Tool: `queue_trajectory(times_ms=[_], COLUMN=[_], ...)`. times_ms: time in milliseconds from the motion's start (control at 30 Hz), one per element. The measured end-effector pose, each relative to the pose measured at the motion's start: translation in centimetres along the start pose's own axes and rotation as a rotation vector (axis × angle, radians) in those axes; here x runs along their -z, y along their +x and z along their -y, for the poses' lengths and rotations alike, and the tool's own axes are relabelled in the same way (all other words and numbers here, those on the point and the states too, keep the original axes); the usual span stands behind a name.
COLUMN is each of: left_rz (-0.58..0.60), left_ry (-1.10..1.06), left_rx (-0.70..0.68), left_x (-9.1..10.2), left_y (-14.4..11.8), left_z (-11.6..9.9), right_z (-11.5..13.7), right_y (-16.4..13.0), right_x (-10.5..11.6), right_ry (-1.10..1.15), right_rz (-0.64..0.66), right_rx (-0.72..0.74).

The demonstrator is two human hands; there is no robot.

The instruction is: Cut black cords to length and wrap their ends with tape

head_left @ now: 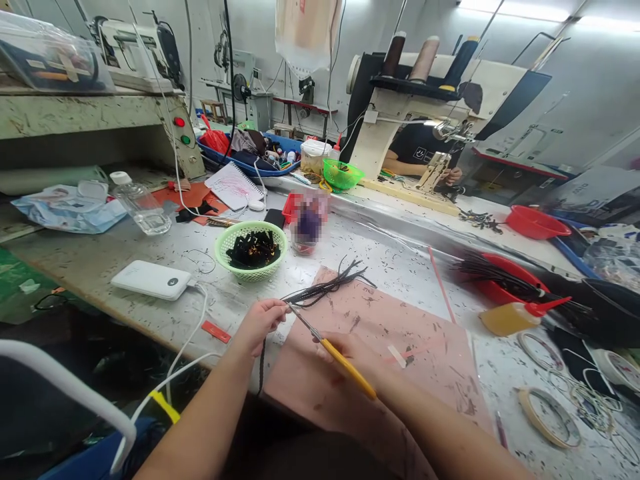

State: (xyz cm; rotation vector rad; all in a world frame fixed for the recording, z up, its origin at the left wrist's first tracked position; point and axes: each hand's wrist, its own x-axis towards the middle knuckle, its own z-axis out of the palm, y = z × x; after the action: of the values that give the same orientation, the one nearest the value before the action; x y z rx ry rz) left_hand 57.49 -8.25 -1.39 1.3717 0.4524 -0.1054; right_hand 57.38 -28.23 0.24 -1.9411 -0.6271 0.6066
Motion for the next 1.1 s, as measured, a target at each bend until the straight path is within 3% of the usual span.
queue_trajectory(times_ms=[167,400,533,633,900,1100], left_rz=[0.027,0.368,0.443,0.502,0.669,0.922], left_ry=[0.007,0.019,0.047,0.155,0.467,0.474], left_rx=[-0.016,0.049,-0.004,-0.044,0.114,0.16], left_x=[0.0,-3.5,-5.1,-6.4,-10.7,-15.4], left_y=[-1.7,-7.1,-8.7,-9.6,-11.4,-13.0], left_z=[0.6,1.9,2.3,2.6,2.8,2.8], right_z=[0.0,1.1,1.4,0.8,-1.9,-2.5], right_y=[-1.0,-3.7,-5.8,-8.3,-18.2,-22.5], right_x=[-0.4,-2.6,-3.3,-2.5,3.2,3.6], right_ry=[0.024,0.332,0.437,0.419,0.266,0.256], right_rz=[-0.043,-0.36,-0.399,-0.468,-0.848,-0.98], right_rx=[-0.079,-0.022,-0.055,-0.028,-0.099,-0.092])
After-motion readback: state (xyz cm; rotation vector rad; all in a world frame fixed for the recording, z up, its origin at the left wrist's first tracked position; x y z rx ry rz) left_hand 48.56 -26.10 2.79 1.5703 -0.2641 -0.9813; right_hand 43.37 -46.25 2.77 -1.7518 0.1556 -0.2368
